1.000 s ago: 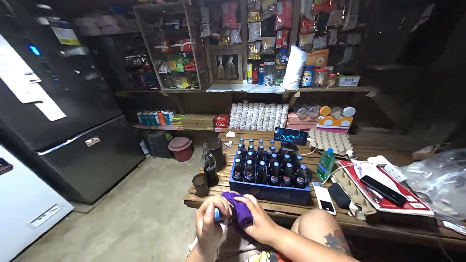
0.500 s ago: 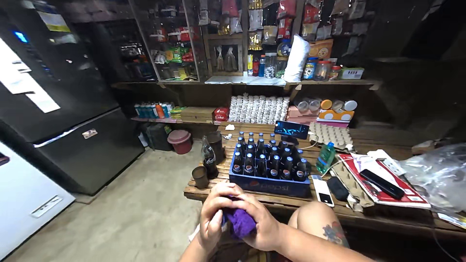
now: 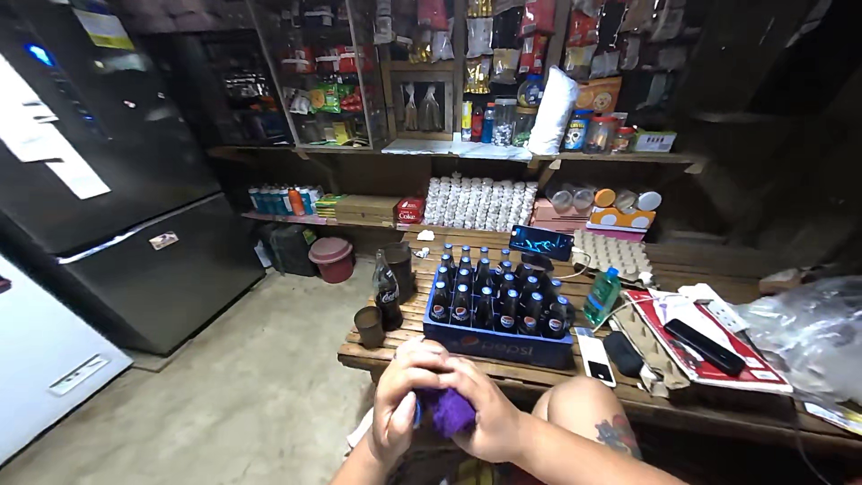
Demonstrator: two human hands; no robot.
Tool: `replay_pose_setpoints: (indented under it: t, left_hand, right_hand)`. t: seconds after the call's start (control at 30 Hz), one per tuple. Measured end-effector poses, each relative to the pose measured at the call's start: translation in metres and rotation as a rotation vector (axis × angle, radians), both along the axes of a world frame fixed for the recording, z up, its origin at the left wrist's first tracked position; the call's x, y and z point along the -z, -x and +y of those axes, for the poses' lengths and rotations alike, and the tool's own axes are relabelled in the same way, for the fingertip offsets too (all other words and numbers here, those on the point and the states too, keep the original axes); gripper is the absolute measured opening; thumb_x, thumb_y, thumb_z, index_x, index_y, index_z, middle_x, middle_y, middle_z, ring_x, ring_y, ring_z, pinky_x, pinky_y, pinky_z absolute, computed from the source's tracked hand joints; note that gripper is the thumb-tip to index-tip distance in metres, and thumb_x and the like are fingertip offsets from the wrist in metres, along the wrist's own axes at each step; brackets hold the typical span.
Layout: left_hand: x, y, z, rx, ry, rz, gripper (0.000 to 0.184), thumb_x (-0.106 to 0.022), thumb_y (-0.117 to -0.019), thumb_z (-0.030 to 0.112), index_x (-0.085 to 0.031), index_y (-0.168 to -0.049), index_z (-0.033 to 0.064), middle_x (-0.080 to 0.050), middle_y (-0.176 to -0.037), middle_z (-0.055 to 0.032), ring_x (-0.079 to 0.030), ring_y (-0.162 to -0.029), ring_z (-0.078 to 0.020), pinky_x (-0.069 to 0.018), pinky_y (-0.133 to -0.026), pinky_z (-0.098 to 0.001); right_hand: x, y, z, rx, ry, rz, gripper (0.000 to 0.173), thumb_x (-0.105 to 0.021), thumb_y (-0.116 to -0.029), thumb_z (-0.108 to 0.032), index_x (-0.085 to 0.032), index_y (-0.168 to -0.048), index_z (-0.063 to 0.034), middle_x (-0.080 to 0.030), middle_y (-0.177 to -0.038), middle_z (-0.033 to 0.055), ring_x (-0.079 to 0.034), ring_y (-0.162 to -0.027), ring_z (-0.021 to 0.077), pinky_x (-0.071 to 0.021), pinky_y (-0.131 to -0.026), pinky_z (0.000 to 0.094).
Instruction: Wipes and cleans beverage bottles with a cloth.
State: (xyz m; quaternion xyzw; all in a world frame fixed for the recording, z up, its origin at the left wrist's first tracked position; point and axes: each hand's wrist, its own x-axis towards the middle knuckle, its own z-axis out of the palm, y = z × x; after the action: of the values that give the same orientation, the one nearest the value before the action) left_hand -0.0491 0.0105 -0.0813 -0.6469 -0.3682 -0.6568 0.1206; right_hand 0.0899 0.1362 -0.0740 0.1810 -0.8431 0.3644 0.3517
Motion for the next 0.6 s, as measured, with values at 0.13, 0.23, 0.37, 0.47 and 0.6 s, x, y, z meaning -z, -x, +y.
replay_pose_setpoints:
  t: [0.13,0.23,0.37,0.47,0.6]
  left_hand:
    - [0.0,0.001,0.0,-0.032,-0.005,-0.016,0.05,-0.028,-0.1091,0.048,-0.071,-0.11,0.0223,-0.07,-0.123,0.0026,-0.058,-0.13,-0.0203,-0.0354,-0.12,-0.0449]
    - [0.001,0.006,-0.002,-0.059,0.008,-0.023,0.052,-0.027,-0.1083,0.051,-0.071,-0.109,0.0244,-0.07,-0.125,0.0038,-0.055,-0.134,-0.0215,-0.0302,-0.123,-0.0473]
    - [0.002,0.006,-0.003,-0.109,0.028,-0.022,0.051,-0.027,-0.1075,0.053,-0.072,-0.107,0.03,-0.067,-0.133,0.0075,-0.045,-0.144,-0.0233,-0.0184,-0.127,-0.0519]
    - [0.003,0.004,-0.004,-0.132,0.04,-0.035,0.049,-0.028,-0.1068,0.054,-0.072,-0.11,0.0336,-0.061,-0.142,0.0088,-0.035,-0.15,-0.0253,-0.0126,-0.127,-0.0536]
    - [0.002,0.0,-0.002,-0.168,0.036,-0.024,0.049,-0.028,-0.1064,0.054,-0.072,-0.115,0.035,-0.054,-0.149,0.0091,-0.029,-0.152,-0.0258,-0.0126,-0.128,-0.052]
  right_hand:
    - [-0.008,0.004,-0.002,-0.019,-0.05,-0.001,0.051,-0.078,-0.0759,-0.012,-0.065,-0.122,0.0044,-0.066,-0.122,0.0224,-0.06,-0.124,0.029,-0.0462,-0.111,0.0402]
    - [-0.007,0.01,0.003,0.044,-0.025,-0.175,0.056,-0.079,-0.072,-0.004,-0.066,-0.126,0.0021,-0.065,-0.128,0.0216,-0.059,-0.127,0.0307,-0.0479,-0.109,0.0428]
    - [0.004,0.015,0.015,0.091,0.108,-0.495,0.068,-0.075,-0.0778,0.003,-0.056,-0.143,-0.0058,-0.056,-0.144,0.0197,-0.053,-0.135,0.0316,-0.0438,-0.113,0.0486]
    - [0.003,0.006,0.01,0.09,0.128,-0.476,0.073,-0.075,-0.0746,0.006,-0.055,-0.144,-0.0038,-0.053,-0.145,0.0232,-0.052,-0.135,0.0351,-0.0448,-0.112,0.0511]
    - [-0.004,-0.002,-0.003,0.021,-0.02,-0.092,0.061,-0.08,-0.0694,-0.002,-0.065,-0.128,0.0019,-0.064,-0.129,0.0238,-0.058,-0.127,0.0342,-0.0466,-0.111,0.0452]
